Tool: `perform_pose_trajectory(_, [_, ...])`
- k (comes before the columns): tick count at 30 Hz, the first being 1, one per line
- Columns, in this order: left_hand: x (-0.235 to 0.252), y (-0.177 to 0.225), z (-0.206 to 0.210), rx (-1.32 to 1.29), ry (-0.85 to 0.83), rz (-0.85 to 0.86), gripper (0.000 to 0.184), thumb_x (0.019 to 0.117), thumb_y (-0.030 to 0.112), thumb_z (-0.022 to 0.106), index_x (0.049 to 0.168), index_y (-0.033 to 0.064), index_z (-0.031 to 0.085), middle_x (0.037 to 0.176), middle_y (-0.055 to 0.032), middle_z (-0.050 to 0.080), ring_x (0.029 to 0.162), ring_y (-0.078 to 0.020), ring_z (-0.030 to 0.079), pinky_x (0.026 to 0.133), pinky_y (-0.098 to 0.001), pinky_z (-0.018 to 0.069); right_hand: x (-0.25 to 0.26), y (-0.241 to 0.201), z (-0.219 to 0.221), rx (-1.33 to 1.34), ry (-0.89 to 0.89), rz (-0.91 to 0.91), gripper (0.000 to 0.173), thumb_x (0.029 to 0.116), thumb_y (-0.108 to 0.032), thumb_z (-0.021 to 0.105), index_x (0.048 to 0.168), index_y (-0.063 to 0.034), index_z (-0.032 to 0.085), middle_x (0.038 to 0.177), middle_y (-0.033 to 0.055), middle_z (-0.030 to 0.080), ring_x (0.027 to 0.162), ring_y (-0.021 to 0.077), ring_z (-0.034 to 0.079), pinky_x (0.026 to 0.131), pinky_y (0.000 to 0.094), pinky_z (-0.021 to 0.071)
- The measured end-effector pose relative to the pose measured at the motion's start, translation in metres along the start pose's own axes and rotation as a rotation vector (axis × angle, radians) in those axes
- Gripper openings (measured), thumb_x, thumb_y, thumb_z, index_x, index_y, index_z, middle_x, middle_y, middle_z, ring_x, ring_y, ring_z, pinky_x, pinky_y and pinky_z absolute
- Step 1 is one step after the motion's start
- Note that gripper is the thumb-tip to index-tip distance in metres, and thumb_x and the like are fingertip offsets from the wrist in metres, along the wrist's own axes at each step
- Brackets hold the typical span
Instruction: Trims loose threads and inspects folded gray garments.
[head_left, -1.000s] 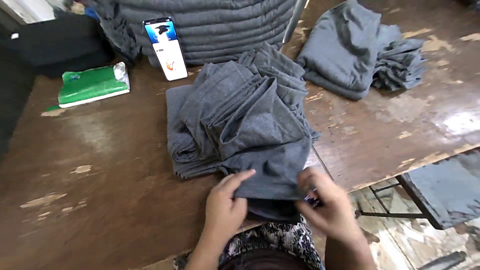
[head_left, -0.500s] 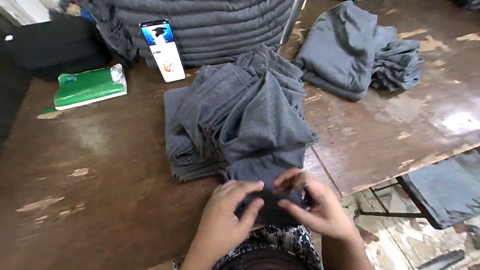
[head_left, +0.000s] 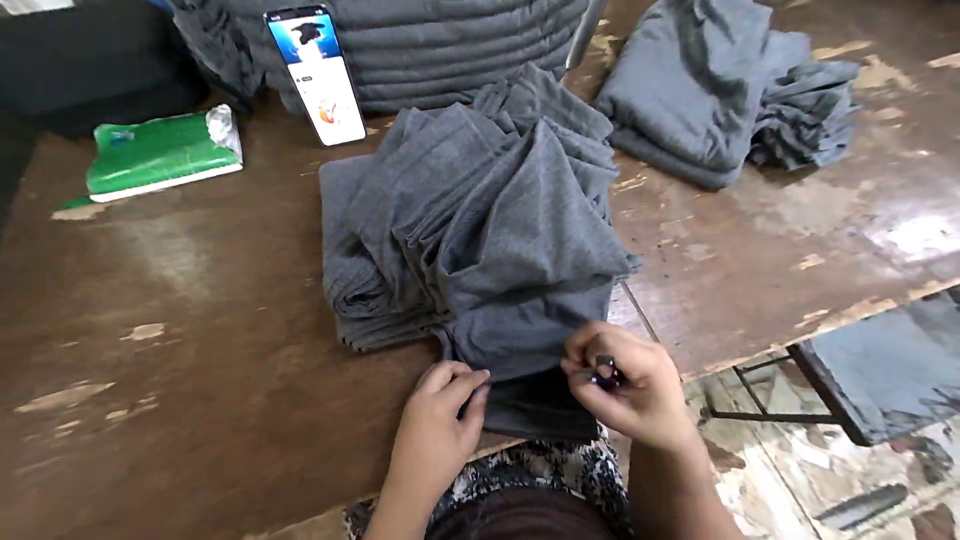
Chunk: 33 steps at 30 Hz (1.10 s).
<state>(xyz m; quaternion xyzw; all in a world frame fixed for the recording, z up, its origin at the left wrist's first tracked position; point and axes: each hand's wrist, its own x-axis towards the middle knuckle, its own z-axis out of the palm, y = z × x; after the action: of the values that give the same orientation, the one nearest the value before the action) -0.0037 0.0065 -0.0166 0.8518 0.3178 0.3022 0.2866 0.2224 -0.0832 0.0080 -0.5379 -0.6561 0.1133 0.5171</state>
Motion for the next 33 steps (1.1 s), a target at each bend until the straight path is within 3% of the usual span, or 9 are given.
perform_pose_trajectory(3, [0.003,0.006,0.007,-0.085,0.082,-0.022,0.019,0.0941,0.011,0.062,0.101,0.0019,0.077,0.101,-0.0098,0.076,0.094,-0.0091,0.072,0.087,-0.0188,0.0558,0.011,0.001,0.023,-0.123,0.166,-0.007,0.016,0.0929,-0.007,0.063,0.081,0.0005,0.055,0.087,0.0118,0.062,0.076,0.0060,0.057,0.069,0.0141,0.0469])
perform_pose_trajectory(6, [0.006,0.012,0.006,-0.631,0.120,-0.197,0.025,0.0958,-0.001,0.060,0.119,-0.0112,0.055,0.106,-0.0063,0.073,0.095,-0.0041,0.071,0.084,-0.0210,0.0591,0.007,0.001,0.042,-0.188,0.039,0.117,0.012,0.0899,-0.010,0.063,0.090,0.0021,0.066,0.095,0.0137,0.066,0.078,0.0099,0.060,0.069,0.0189,0.0507])
perform_pose_trajectory(8, [0.006,0.011,0.001,-1.051,0.131,-0.328,0.036,0.0963,-0.004,0.058,0.128,-0.0022,0.043,0.110,-0.0046,0.073,0.099,-0.0110,0.072,0.087,-0.0302,0.0599,-0.001,0.004,0.051,-0.142,-0.093,0.145,0.012,0.0889,-0.011,0.062,0.089,0.0001,0.065,0.093,0.0131,0.065,0.080,0.0141,0.061,0.071,0.0245,0.0526])
perform_pose_trajectory(11, [0.000,0.006,0.004,-1.363,0.183,-0.372,0.032,0.0942,0.003,0.068,0.125,0.0078,0.059,0.113,-0.0057,0.074,0.103,-0.0147,0.072,0.092,-0.0340,0.0590,-0.015,0.004,0.054,-0.095,-0.126,0.133,0.013,0.0931,-0.014,0.059,0.089,-0.0028,0.062,0.084,0.0099,0.062,0.082,0.0152,0.061,0.077,0.0271,0.0516])
perform_pose_trajectory(13, [-0.006,0.005,0.009,-1.363,0.177,-0.281,0.034,0.0916,0.013,0.075,0.124,0.0143,0.066,0.118,-0.0017,0.072,0.107,-0.0118,0.070,0.095,-0.0318,0.0572,-0.023,0.002,0.049,-0.097,-0.103,0.160,0.016,0.0954,-0.018,0.060,0.089,-0.0032,0.060,0.078,0.0071,0.059,0.076,0.0113,0.057,0.073,0.0234,0.0493])
perform_pose_trajectory(16, [-0.007,0.007,0.016,-1.167,0.187,-0.119,0.046,0.0826,0.011,0.084,0.124,0.0232,0.068,0.127,0.0066,0.067,0.115,-0.0072,0.065,0.099,-0.0274,0.0559,-0.028,-0.005,0.042,-0.115,-0.091,0.214,0.026,0.0989,-0.028,0.061,0.089,-0.0042,0.059,0.072,0.0038,0.055,0.068,0.0079,0.053,0.065,0.0211,0.0462])
perform_pose_trajectory(20, [-0.005,0.013,0.026,-0.843,0.328,-0.085,0.039,0.0770,-0.001,0.085,0.111,0.0169,0.075,0.121,0.0051,0.065,0.112,-0.0053,0.063,0.093,-0.0227,0.0581,-0.036,-0.005,0.039,-0.011,-0.111,0.194,0.033,0.1021,-0.035,0.060,0.090,-0.0044,0.056,0.072,0.0028,0.053,0.067,0.0053,0.050,0.065,0.0198,0.0443])
perform_pose_trajectory(25, [-0.006,0.015,0.024,-0.848,0.374,-0.127,0.011,0.0917,0.003,0.073,0.100,0.0093,0.076,0.112,0.0010,0.068,0.102,-0.0045,0.066,0.086,-0.0189,0.0587,-0.040,-0.005,0.039,-0.119,-0.157,0.196,0.037,0.1028,-0.040,0.057,0.087,-0.0067,0.057,0.069,0.0022,0.052,0.065,0.0098,0.051,0.064,0.0261,0.0441])
perform_pose_trajectory(33, [-0.011,0.006,0.017,-1.143,0.254,-0.157,0.009,0.0963,0.019,0.071,0.103,0.0150,0.075,0.117,0.0024,0.071,0.104,-0.0040,0.067,0.087,-0.0197,0.0573,-0.028,-0.010,0.038,-0.272,-0.270,0.160,0.043,0.1039,-0.045,0.050,0.083,-0.0090,0.057,0.064,0.0017,0.049,0.059,0.0145,0.051,0.058,0.0313,0.0445])
